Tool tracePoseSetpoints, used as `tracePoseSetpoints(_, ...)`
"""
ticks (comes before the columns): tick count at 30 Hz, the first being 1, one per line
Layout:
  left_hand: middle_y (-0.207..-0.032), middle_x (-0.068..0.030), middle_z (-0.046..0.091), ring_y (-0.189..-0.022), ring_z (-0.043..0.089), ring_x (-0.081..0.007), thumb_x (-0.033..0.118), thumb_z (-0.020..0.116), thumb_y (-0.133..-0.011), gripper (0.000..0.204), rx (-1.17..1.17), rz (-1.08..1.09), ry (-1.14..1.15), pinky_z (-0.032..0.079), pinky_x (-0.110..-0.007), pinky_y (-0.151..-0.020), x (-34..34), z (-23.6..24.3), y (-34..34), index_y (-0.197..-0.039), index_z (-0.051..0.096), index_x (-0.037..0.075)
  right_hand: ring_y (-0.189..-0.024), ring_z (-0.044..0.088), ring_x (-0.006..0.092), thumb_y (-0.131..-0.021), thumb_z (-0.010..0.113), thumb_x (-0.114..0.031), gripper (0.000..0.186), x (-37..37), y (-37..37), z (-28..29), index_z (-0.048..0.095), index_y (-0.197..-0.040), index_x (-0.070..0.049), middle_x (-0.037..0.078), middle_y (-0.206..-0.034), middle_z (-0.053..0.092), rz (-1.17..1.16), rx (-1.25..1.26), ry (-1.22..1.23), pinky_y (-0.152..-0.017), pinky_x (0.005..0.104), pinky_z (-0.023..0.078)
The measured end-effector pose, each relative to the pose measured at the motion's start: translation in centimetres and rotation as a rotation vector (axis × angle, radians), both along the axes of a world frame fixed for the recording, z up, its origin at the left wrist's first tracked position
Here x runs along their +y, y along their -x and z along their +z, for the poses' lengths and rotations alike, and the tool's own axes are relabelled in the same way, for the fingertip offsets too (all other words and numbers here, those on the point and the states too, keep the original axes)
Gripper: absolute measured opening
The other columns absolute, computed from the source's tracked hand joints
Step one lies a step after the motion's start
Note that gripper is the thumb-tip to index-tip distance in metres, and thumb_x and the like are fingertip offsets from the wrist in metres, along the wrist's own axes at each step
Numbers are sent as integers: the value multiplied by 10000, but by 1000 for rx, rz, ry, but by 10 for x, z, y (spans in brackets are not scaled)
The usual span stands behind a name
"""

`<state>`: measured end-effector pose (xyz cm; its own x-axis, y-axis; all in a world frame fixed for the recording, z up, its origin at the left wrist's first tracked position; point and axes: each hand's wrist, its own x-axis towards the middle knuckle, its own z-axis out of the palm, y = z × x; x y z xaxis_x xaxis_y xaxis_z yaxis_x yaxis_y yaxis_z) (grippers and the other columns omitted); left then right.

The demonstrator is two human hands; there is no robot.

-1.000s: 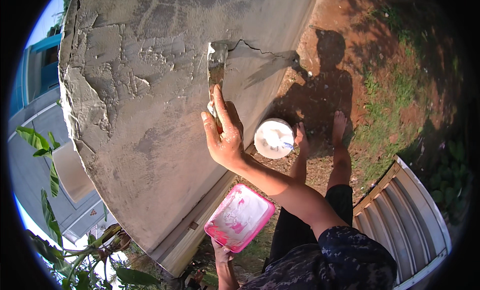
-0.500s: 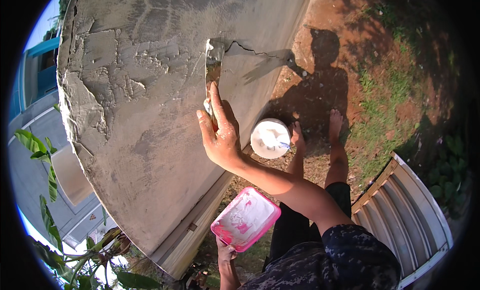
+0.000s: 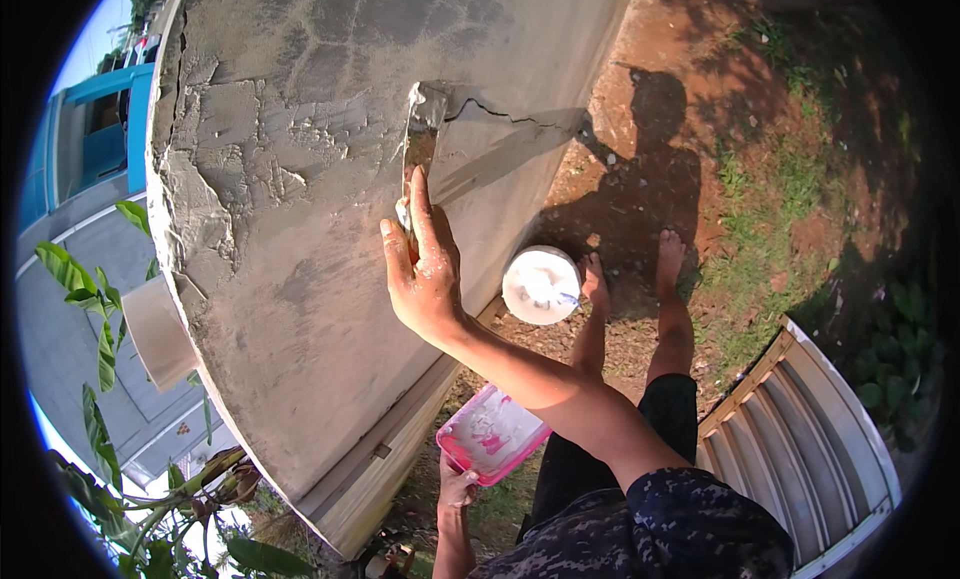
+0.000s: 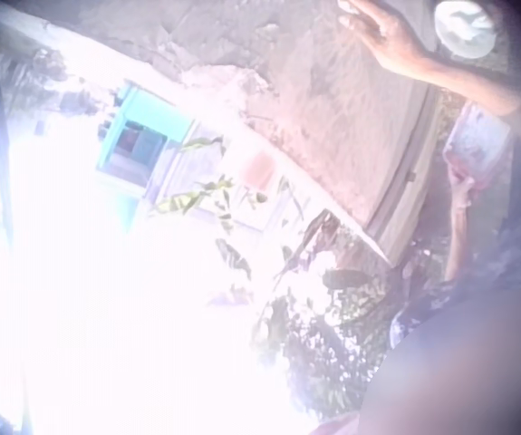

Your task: The person applies a white substance from a pink container onto a crack in a concrete wall using a putty knife. They repeatedly scoop the substance and spread it over the crack to fill it.

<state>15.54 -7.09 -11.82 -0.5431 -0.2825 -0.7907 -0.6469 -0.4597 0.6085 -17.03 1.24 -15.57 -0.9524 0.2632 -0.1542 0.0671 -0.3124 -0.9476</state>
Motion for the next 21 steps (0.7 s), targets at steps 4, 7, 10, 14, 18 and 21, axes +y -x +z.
tracePoseSetpoints(4,-1273,-106,525,-1163,530,-253,94,873,-562,954,7,21,-1,439,-418,-1003,7,-2,2,-1358,350,35,-889,521,289,-894,547,-27,657,-9,-29,25,210,-1456,5,204,-1039,517,138,71,24,-758,377,452)
tracePoseSetpoints(7,-1271,-102,527,-1166,528,-251,79,869,-563,947,8,-7,-17,436,-418,-1007,14,-3,9,-1357,353,42,-882,529,274,-868,561,18,673,3,-60,40,226,-1451,15,193,-1040,524,157,174,70,-746,367,464)
tracePoseSetpoints(10,-1278,-100,524,-1174,524,-254,68,860,-572,938,24,-28,-31,427,-426,-1019,19,-2,15,-1359,351,48,-879,536,254,-869,549,24,628,16,-50,29,274,-1434,20,175,-1029,535,49,246,29,-760,332,472)
tracePoseSetpoints(14,-1285,-102,518,-1187,514,-254,72,862,-572,940,53,-24,-66,415,-431,-1030,26,-3,16,-1359,350,46,-841,505,287,-883,534,5,625,22,-27,24,251,-1440,19,176,-968,498,29,162,-74,-727,365,444)
tracePoseSetpoints(18,-1286,-100,515,-1189,509,-248,72,862,-578,955,56,-27,-67,415,-413,-1023,29,-14,13,-1375,336,48,-869,516,301,-880,541,-4,657,25,-46,45,220,-1453,9,214,-1097,500,213,308,-19,-750,370,455)
tracePoseSetpoints(21,-1278,-88,519,-1178,514,-235,63,850,-599,943,62,-46,-57,419,-394,-1010,33,-23,14,-1385,329,56,-904,547,296,-868,541,26,618,36,-61,60,280,-1428,35,223,-1103,524,264,331,17,-787,361,480)
